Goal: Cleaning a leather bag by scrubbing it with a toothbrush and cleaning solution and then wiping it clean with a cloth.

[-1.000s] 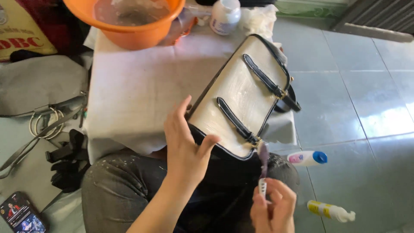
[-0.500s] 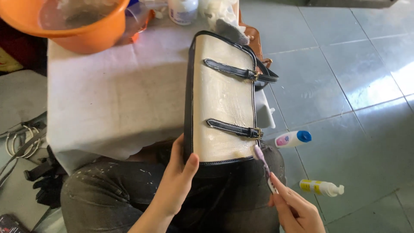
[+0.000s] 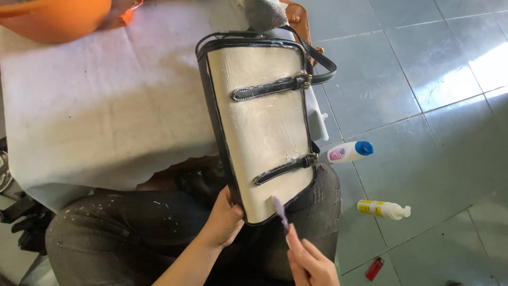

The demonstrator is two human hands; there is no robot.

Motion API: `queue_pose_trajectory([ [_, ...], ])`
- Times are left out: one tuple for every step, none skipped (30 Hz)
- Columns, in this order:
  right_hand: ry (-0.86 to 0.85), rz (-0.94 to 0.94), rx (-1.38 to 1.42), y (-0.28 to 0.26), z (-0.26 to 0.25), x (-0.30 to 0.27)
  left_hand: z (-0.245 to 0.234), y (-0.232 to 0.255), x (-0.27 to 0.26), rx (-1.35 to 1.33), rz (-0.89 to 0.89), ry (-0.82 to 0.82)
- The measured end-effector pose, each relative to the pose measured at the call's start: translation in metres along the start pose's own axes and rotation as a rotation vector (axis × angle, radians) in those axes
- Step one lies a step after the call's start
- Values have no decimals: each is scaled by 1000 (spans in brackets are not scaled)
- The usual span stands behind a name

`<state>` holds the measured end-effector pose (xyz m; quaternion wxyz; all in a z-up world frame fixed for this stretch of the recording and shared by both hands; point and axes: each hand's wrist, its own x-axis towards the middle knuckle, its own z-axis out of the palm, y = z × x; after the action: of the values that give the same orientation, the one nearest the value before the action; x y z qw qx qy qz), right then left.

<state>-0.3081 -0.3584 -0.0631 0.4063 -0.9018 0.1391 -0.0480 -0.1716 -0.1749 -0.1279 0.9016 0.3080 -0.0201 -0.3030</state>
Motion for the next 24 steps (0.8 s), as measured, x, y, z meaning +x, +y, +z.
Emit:
queue_pose_trajectory([
  [-56, -65, -21, 5, 5, -7, -9, -8, 0, -58, -2, -3],
  [-57, -61, -21, 6, 0, 2, -6, -7, 1, -59, -6, -1],
  [6, 64, -11, 6, -5, 11, -2, -7, 2, -17, 39, -5],
  [71, 188, -2, 6, -11, 19, 2, -7, 3, 26, 83, -8],
  [68, 187, -7, 6, -4, 9, 1, -14, 3, 20, 85, -6],
  [52, 70, -7, 6, 2, -2, 0, -20, 3, 32, 101, -8],
  [34, -41, -2, 5, 10, -15, -2, -25, 1, 46, 110, -7],
  [29, -35, -2, 15, 6, -11, -4, -31, -2, 44, 106, -1],
  [43, -13, 4, 25, 3, -4, -7, -35, -1, 25, 116, -16],
  [57, 9, 10, 36, 0, 4, -10, -39, 0, 7, 126, -31],
  [57, 15, 7, 33, -1, 2, -6, -37, -2, 4, 120, -31],
  [58, 55, -28, 31, -3, 0, -2, -36, -3, 38, 81, -35],
  [57, 91, -59, 30, -4, 1, 3, -34, -3, 75, 48, -38],
  [56, 91, -59, 37, -2, -11, -1, -38, -2, 76, 47, -37],
  [32, 37, -87, 43, 1, -24, -7, -40, -1, 62, 70, -44],
  [9, -16, -114, 50, 4, -36, -12, -43, 1, 48, 93, -50],
  [11, -12, -115, 41, -3, -22, -9, -40, 3, 47, 89, -52],
  [10, 151, -65, 32, -11, -7, -7, -37, 4, 129, 72, -48],
  [5, 313, -17, 23, -19, 7, -4, -35, 5, 208, 57, -40],
  [4, 316, -18, 25, -13, -2, -5, -37, 4, 205, 55, -39],
  [-22, 133, -119, 27, -6, -10, -7, -38, 4, 194, 60, -42],
  [-46, -50, -220, 29, 1, -17, -9, -38, 5, 182, 65, -45],
  [-42, -48, -219, 31, -2, -9, -13, -38, 6, 184, 63, -48],
  [-62, -12, -161, 33, -5, -2, -18, -38, 8, 206, 49, -45],
])
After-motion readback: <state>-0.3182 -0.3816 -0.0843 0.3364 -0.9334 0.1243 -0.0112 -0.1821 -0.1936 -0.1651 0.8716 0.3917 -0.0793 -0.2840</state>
